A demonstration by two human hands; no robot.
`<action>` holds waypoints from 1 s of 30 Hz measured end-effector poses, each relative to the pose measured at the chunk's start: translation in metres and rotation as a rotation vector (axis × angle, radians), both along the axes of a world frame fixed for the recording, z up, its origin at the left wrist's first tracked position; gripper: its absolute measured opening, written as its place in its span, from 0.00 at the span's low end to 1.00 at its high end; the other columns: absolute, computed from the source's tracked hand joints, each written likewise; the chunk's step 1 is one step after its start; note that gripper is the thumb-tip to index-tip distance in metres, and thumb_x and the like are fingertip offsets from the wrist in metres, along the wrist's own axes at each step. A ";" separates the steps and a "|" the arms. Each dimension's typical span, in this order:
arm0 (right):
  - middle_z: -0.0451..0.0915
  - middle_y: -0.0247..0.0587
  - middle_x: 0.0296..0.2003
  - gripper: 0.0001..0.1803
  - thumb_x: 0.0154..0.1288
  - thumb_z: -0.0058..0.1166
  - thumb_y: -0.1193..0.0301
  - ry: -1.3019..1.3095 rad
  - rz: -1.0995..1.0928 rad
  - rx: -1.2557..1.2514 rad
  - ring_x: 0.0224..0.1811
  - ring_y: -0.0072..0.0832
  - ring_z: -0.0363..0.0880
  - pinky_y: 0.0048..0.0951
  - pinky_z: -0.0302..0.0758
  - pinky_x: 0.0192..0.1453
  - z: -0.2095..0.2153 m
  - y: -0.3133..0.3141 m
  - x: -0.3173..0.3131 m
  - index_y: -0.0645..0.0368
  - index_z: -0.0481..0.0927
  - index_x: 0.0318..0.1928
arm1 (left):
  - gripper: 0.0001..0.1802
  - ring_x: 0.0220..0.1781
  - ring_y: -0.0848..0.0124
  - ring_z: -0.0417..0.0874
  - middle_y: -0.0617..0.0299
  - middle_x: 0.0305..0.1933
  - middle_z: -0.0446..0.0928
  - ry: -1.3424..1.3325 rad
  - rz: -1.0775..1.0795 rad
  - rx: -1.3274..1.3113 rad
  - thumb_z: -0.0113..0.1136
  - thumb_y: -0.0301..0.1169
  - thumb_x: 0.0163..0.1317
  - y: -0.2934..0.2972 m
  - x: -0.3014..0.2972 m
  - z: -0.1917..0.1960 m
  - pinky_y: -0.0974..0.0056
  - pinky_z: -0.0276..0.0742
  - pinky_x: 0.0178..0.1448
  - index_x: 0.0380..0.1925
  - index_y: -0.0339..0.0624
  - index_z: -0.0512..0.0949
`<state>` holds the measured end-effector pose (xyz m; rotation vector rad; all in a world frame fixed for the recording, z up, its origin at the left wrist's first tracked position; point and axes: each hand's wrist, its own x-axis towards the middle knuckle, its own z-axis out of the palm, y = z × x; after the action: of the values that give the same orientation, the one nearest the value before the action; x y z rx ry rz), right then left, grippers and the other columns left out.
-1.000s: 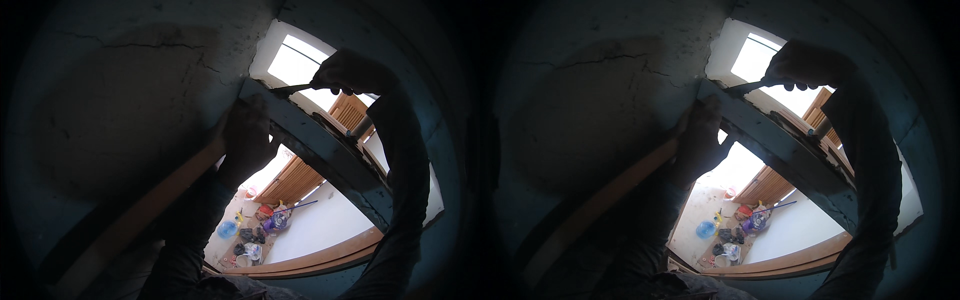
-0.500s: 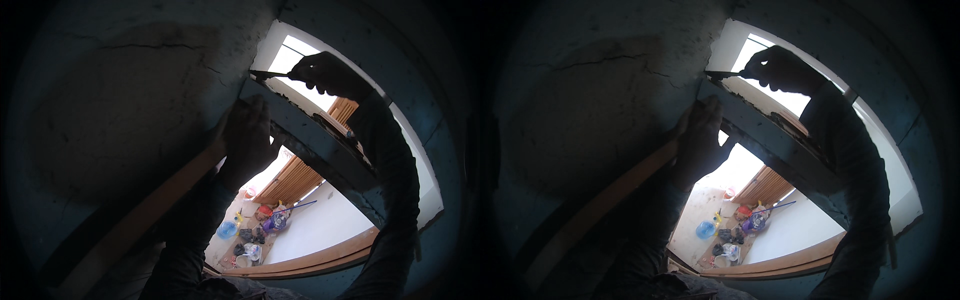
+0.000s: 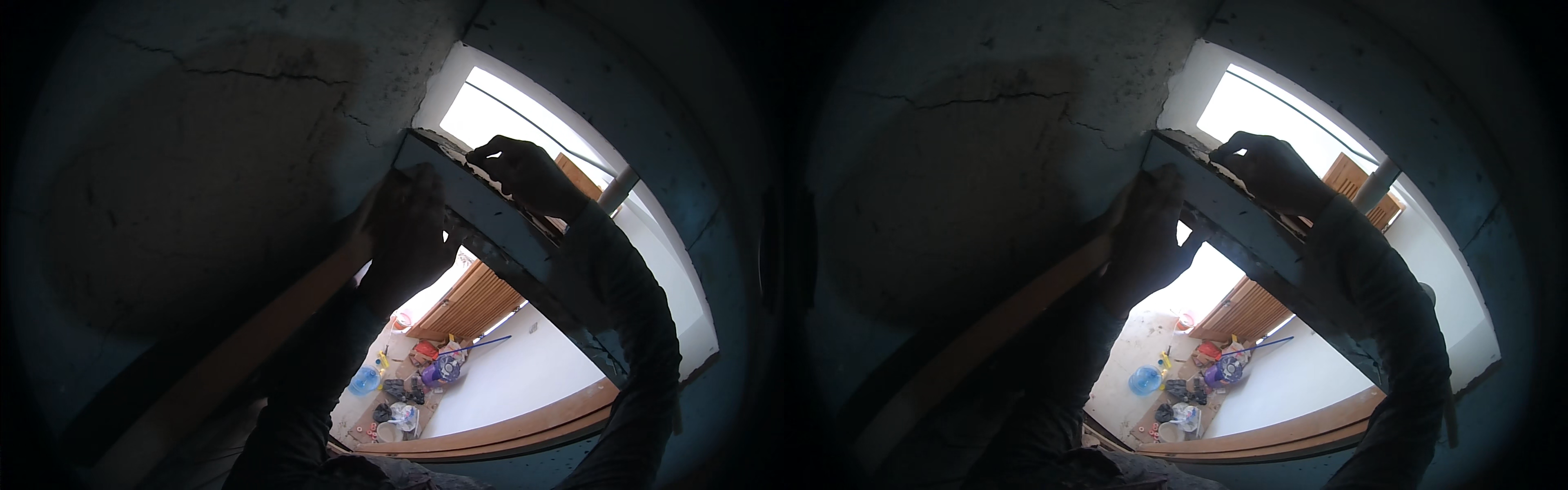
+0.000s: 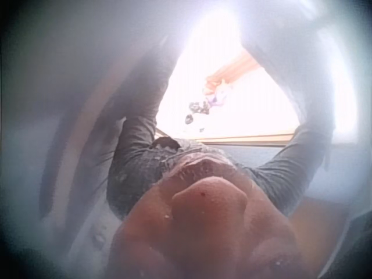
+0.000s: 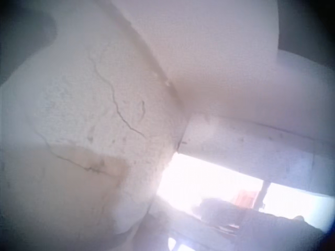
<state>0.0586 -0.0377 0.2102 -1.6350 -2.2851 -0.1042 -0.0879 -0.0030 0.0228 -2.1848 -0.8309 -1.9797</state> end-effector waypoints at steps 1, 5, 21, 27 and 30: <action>0.87 0.43 0.48 0.08 0.72 0.59 0.75 -0.031 0.012 0.011 0.43 0.39 0.88 0.33 0.82 0.51 0.000 0.000 0.000 0.58 0.88 0.48 | 0.34 0.71 0.44 0.73 0.39 0.67 0.74 0.003 -0.006 0.003 0.68 0.40 0.62 0.001 -0.001 0.000 0.43 0.58 0.79 0.62 0.29 0.74; 0.87 0.42 0.47 0.08 0.72 0.59 0.74 -0.122 0.074 0.037 0.43 0.39 0.88 0.33 0.82 0.51 0.001 0.006 0.007 0.57 0.89 0.48 | 0.33 0.71 0.45 0.73 0.38 0.67 0.74 0.011 0.012 -0.044 0.68 0.40 0.62 -0.005 -0.002 0.003 0.43 0.58 0.79 0.61 0.29 0.74; 0.86 0.41 0.42 0.10 0.70 0.58 0.81 -0.446 0.303 0.087 0.41 0.35 0.86 0.29 0.83 0.45 0.041 -0.019 0.025 0.58 0.88 0.47 | 0.34 0.73 0.45 0.70 0.38 0.68 0.73 0.069 0.023 -0.105 0.67 0.41 0.63 -0.003 -0.004 0.007 0.43 0.54 0.81 0.63 0.29 0.73; 0.86 0.39 0.39 0.05 0.69 0.60 0.77 -0.663 0.406 0.301 0.32 0.28 0.84 0.26 0.82 0.35 0.055 0.005 0.036 0.58 0.86 0.43 | 0.34 0.72 0.48 0.73 0.40 0.67 0.75 0.039 0.019 -0.064 0.68 0.41 0.62 0.000 0.003 0.002 0.43 0.54 0.81 0.63 0.30 0.73; 0.84 0.34 0.30 0.12 0.75 0.59 0.62 -0.254 0.224 0.082 0.25 0.17 0.79 0.19 0.72 0.23 0.045 0.016 0.018 0.56 0.87 0.47 | 0.35 0.72 0.48 0.73 0.40 0.67 0.75 0.066 0.034 -0.104 0.68 0.41 0.62 -0.004 -0.001 0.005 0.43 0.53 0.81 0.64 0.30 0.73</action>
<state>0.0762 -0.0217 0.2550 -1.3816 -2.5986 -0.3661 -0.0888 -0.0068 0.0278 -2.2612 -0.9765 -1.8788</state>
